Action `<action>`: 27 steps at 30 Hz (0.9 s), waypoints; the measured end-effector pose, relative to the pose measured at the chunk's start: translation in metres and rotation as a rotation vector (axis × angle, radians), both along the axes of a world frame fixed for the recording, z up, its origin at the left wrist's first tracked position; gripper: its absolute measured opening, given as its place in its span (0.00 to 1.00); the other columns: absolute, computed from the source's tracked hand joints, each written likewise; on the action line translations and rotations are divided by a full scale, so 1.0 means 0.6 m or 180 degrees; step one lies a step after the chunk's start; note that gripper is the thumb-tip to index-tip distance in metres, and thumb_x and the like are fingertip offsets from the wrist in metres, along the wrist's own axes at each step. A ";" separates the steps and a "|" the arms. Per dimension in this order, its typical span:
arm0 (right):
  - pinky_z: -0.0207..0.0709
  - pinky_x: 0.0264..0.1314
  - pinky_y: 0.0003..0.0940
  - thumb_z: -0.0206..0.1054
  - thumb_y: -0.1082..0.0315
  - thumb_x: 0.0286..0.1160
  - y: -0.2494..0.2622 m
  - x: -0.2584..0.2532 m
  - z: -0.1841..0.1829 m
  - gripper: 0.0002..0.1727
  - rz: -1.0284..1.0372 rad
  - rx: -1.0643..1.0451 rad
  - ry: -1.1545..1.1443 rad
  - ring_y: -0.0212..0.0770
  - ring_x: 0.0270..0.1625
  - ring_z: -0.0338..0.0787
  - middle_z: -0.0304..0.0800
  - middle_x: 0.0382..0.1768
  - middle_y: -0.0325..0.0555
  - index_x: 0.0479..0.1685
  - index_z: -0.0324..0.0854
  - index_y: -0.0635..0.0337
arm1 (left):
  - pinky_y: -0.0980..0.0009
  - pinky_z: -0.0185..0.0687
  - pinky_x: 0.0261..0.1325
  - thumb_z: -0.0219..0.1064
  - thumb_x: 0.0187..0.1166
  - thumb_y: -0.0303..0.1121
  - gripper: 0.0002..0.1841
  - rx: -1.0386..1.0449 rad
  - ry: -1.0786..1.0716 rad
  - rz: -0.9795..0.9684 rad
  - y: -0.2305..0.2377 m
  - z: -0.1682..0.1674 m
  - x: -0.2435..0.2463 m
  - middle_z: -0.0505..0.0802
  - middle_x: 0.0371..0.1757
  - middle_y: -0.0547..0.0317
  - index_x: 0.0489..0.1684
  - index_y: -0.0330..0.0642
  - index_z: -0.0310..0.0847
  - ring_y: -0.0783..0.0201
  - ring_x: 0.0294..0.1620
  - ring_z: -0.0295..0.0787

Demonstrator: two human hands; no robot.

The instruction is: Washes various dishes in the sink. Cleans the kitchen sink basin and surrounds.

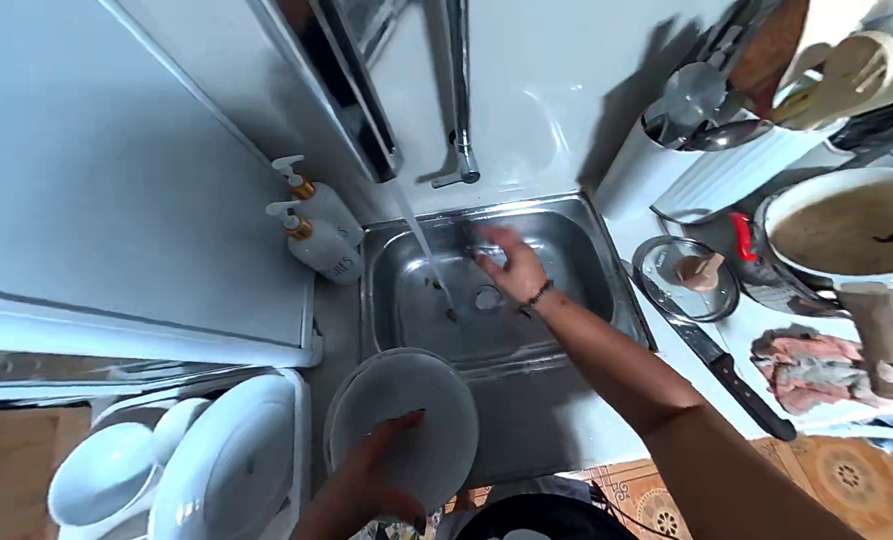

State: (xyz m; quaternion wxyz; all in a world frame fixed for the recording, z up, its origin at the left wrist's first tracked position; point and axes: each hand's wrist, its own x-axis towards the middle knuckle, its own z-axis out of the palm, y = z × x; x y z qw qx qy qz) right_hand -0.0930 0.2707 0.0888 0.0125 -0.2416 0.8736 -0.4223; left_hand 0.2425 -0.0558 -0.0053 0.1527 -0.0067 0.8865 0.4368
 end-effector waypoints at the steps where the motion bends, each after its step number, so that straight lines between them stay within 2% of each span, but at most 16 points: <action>1: 0.75 0.78 0.53 0.71 0.60 0.77 -0.028 -0.025 0.035 0.26 -0.0087 -0.0042 0.0565 0.57 0.74 0.83 0.83 0.72 0.61 0.74 0.82 0.59 | 0.54 0.81 0.75 0.92 0.21 0.66 0.70 0.0088 0.0068 0.0041 0.000 -0.002 0.004 0.82 0.78 0.67 0.86 0.60 0.66 0.60 0.78 0.78; 4: 0.73 0.64 0.63 0.78 0.55 0.67 -0.093 -0.104 0.090 0.28 -0.0124 0.0618 0.1463 0.68 0.67 0.82 0.84 0.66 0.65 0.67 0.86 0.58 | 0.57 0.83 0.74 0.92 0.30 0.62 0.64 0.0127 0.0466 0.0459 0.017 0.001 0.012 0.85 0.74 0.67 0.84 0.57 0.69 0.61 0.75 0.81; 7: 0.71 0.66 0.69 0.73 0.60 0.72 -0.110 -0.164 0.111 0.21 0.0134 0.1334 0.1452 0.71 0.72 0.79 0.83 0.67 0.67 0.59 0.88 0.64 | 0.56 0.76 0.80 0.81 0.58 0.56 0.42 -0.0145 0.0800 0.0810 0.030 -0.010 0.021 0.83 0.77 0.67 0.79 0.57 0.75 0.62 0.79 0.76; 9: 0.79 0.64 0.59 0.68 0.56 0.76 -0.088 -0.182 0.110 0.21 -0.0272 0.0658 0.1068 0.59 0.67 0.86 0.87 0.63 0.60 0.58 0.87 0.64 | 0.56 0.75 0.80 0.76 0.67 0.55 0.35 -0.0390 0.0826 0.0973 0.032 -0.047 0.032 0.80 0.80 0.67 0.78 0.59 0.76 0.61 0.81 0.74; 11: 0.83 0.57 0.47 0.68 0.53 0.78 -0.074 -0.169 0.081 0.26 -0.0666 -0.0585 0.0379 0.48 0.54 0.89 0.88 0.56 0.55 0.63 0.81 0.68 | 0.56 0.76 0.79 0.75 0.64 0.64 0.39 -0.0948 0.0633 0.1055 0.039 -0.091 0.045 0.69 0.88 0.69 0.80 0.68 0.74 0.61 0.85 0.69; 13: 0.84 0.46 0.39 0.65 0.53 0.83 -0.086 -0.134 0.020 0.23 -0.0873 -0.1555 -0.0213 0.38 0.40 0.87 0.86 0.41 0.48 0.57 0.78 0.67 | 0.56 0.77 0.78 0.73 0.60 0.71 0.44 -0.1369 0.0463 0.0985 0.052 -0.109 0.045 0.63 0.92 0.71 0.84 0.72 0.69 0.63 0.86 0.67; 14: 0.84 0.44 0.38 0.61 0.54 0.87 -0.098 -0.115 -0.021 0.21 -0.0803 -0.1604 -0.0523 0.37 0.36 0.86 0.85 0.37 0.47 0.54 0.79 0.67 | 0.55 0.75 0.79 0.71 0.59 0.73 0.47 -0.1459 0.0407 0.0914 0.059 -0.109 0.042 0.63 0.92 0.73 0.86 0.72 0.67 0.63 0.87 0.65; 15: 0.85 0.49 0.42 0.58 0.57 0.88 -0.112 -0.098 -0.065 0.21 -0.0575 -0.1352 -0.0849 0.41 0.39 0.88 0.88 0.40 0.53 0.55 0.82 0.70 | 0.54 0.72 0.82 0.71 0.59 0.74 0.48 -0.1494 0.0368 0.0849 0.065 -0.105 0.041 0.64 0.92 0.73 0.87 0.71 0.66 0.64 0.88 0.64; 16: 0.84 0.59 0.47 0.59 0.60 0.89 -0.130 -0.086 -0.105 0.20 -0.0272 -0.0857 -0.1159 0.48 0.49 0.91 0.91 0.49 0.59 0.58 0.83 0.70 | 0.54 0.70 0.84 0.70 0.60 0.73 0.48 -0.1499 0.0341 0.0800 0.069 -0.103 0.042 0.65 0.92 0.73 0.87 0.69 0.65 0.64 0.89 0.63; 18: 0.75 0.78 0.57 0.62 0.60 0.87 -0.182 -0.079 -0.193 0.22 0.0217 0.0262 -0.1301 0.57 0.72 0.84 0.82 0.72 0.61 0.74 0.80 0.62 | 0.55 0.68 0.85 0.70 0.62 0.72 0.47 -0.1510 0.0298 0.0756 0.071 -0.097 0.047 0.66 0.91 0.73 0.87 0.67 0.66 0.65 0.89 0.62; 20: 0.75 0.76 0.64 0.66 0.48 0.81 -0.252 -0.091 -0.360 0.28 0.0206 0.0725 -0.0455 0.62 0.76 0.81 0.79 0.77 0.58 0.75 0.82 0.51 | 0.55 0.67 0.86 0.70 0.62 0.73 0.47 -0.1526 0.0232 0.0702 0.071 -0.087 0.049 0.66 0.91 0.74 0.88 0.69 0.65 0.65 0.89 0.61; 22: 0.59 0.84 0.73 0.69 0.36 0.73 -0.307 -0.105 -0.434 0.39 0.0421 0.1547 -0.0802 0.64 0.88 0.63 0.61 0.91 0.49 0.84 0.73 0.40 | 0.54 0.65 0.87 0.70 0.63 0.72 0.46 -0.1512 0.0248 0.0676 0.071 -0.081 0.050 0.66 0.91 0.75 0.87 0.69 0.66 0.65 0.90 0.61; 24: 0.44 0.82 0.85 0.71 0.23 0.55 -0.339 -0.079 -0.533 0.52 0.0612 0.1972 -0.0592 0.69 0.92 0.50 0.52 0.95 0.44 0.86 0.70 0.35 | 0.56 0.65 0.88 0.70 0.64 0.71 0.45 -0.1499 0.0292 0.0694 0.071 -0.077 0.053 0.67 0.90 0.75 0.87 0.68 0.67 0.66 0.89 0.61; 25: 0.42 0.83 0.85 0.67 0.23 0.58 -0.337 -0.056 -0.590 0.52 0.0842 0.2026 -0.0356 0.70 0.93 0.49 0.50 0.95 0.47 0.88 0.67 0.36 | 0.56 0.66 0.87 0.70 0.64 0.71 0.44 -0.1487 0.0314 0.0710 0.070 -0.077 0.055 0.69 0.90 0.74 0.86 0.67 0.68 0.66 0.89 0.62; 26: 0.48 0.84 0.81 0.63 0.31 0.71 -0.318 -0.034 -0.629 0.45 0.1174 0.1993 -0.0102 0.68 0.92 0.53 0.52 0.94 0.50 0.89 0.66 0.41 | 0.56 0.66 0.87 0.70 0.64 0.70 0.44 -0.1472 0.0333 0.0708 0.069 -0.080 0.055 0.69 0.89 0.73 0.85 0.67 0.69 0.65 0.89 0.63; 27: 0.58 0.86 0.72 0.62 0.46 0.81 -0.282 -0.019 -0.642 0.34 0.1555 0.1937 0.0147 0.63 0.91 0.60 0.57 0.93 0.49 0.87 0.68 0.47 | 0.56 0.66 0.87 0.70 0.64 0.71 0.44 -0.1469 0.0337 0.0694 0.070 -0.083 0.054 0.70 0.89 0.73 0.85 0.66 0.69 0.65 0.89 0.63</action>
